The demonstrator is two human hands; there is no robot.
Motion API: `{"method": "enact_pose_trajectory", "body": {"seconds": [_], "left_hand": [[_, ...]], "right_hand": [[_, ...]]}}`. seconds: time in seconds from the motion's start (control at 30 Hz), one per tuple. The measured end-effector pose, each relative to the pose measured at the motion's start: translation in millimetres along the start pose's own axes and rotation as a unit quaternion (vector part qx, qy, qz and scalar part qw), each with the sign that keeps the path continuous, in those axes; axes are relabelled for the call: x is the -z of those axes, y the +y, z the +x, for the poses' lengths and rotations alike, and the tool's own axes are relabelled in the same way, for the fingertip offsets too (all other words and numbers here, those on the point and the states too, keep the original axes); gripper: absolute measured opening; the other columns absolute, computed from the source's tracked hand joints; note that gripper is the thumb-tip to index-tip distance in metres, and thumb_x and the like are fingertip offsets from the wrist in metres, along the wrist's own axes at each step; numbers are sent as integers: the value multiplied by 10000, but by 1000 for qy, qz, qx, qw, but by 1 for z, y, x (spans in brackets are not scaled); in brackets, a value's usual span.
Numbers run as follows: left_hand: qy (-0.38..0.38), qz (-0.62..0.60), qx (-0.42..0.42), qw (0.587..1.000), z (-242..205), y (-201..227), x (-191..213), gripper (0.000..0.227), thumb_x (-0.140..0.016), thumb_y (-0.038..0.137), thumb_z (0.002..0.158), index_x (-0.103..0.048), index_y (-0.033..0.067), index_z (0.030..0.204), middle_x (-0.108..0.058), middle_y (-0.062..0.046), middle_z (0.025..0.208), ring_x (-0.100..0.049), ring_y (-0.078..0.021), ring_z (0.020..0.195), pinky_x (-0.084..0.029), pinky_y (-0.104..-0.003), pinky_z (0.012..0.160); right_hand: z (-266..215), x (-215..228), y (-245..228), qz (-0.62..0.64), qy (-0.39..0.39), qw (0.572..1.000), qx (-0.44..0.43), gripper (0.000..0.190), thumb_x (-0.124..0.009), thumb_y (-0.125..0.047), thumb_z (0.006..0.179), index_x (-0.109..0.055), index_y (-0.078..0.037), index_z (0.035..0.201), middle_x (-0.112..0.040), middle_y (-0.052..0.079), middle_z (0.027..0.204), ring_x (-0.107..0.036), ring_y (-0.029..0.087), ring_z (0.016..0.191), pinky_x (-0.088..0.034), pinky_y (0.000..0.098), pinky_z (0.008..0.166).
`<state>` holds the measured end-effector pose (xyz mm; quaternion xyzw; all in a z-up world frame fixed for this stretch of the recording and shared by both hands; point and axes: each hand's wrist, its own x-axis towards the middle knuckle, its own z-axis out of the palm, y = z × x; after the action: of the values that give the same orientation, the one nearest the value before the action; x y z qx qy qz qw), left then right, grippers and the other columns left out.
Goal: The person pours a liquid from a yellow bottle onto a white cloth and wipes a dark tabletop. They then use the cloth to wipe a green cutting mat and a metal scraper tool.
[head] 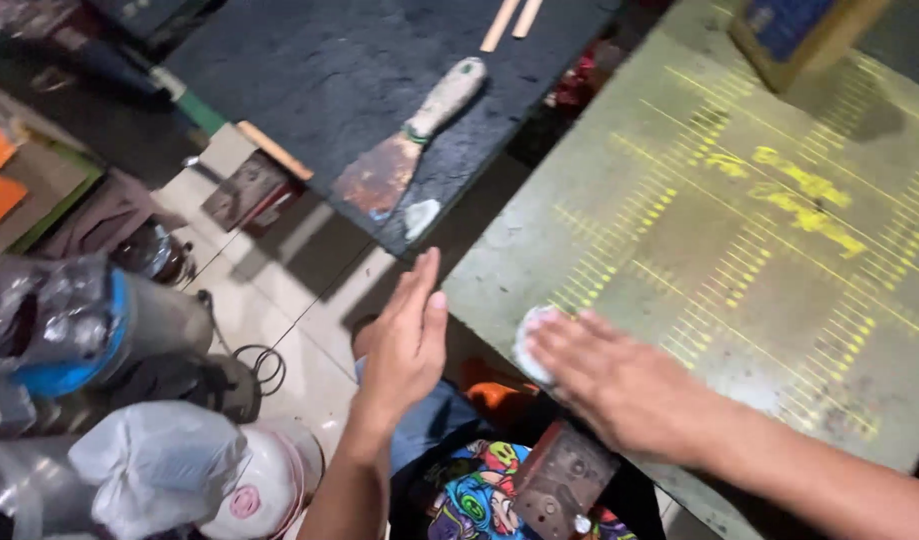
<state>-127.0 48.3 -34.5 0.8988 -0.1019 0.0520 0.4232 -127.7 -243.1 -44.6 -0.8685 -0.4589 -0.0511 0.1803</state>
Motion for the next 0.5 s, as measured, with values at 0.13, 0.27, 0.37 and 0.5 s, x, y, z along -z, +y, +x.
{"method": "enact_pose_trajectory", "body": {"seconds": [0.13, 0.27, 0.37, 0.5], "left_hand": [[28, -107, 85, 990, 0, 3, 6, 533, -304, 313, 1082, -479, 68, 1521, -578, -144, 1493, -525, -263, 1406, -360, -382, 1186], [31, -109, 136, 984, -2, 16, 27, 639, -207, 391, 1069, -399, 42, 1569, -539, -228, 1503, -473, -353, 1422, -321, -500, 1205], [33, -141, 101, 984, -10, 4, 20, 612, -233, 362, 1086, -428, 17, 1552, -526, -269, 1498, -472, -407, 1408, -372, -518, 1173], [27, -305, 114, 945, -15, -14, 0, 701, -260, 500, 1062, -422, -13, 1511, -501, -245, 1531, -477, -313, 1455, -344, -383, 1244]], "right_hand": [[89, -13, -1, -29, -33, 996, 76, 509, -456, -296, 1045, -491, -54, 1491, -525, 171, 1520, -457, 317, 1447, -307, 541, 1177], [157, -52, 29, -24, -21, 996, 84, 522, -451, -342, 1042, -510, -106, 1504, -558, 157, 1501, -504, 327, 1413, -351, 585, 1158], [112, -1, 9, 12, -58, 988, 142, 492, -473, -235, 1004, -516, -87, 1472, -554, 149, 1506, -504, 346, 1405, -368, 573, 1135], [9, 23, -14, 30, -108, 981, 160, 560, -401, -319, 1030, -418, -111, 1549, -409, 84, 1624, -364, 235, 1514, -147, 493, 1274]]}}
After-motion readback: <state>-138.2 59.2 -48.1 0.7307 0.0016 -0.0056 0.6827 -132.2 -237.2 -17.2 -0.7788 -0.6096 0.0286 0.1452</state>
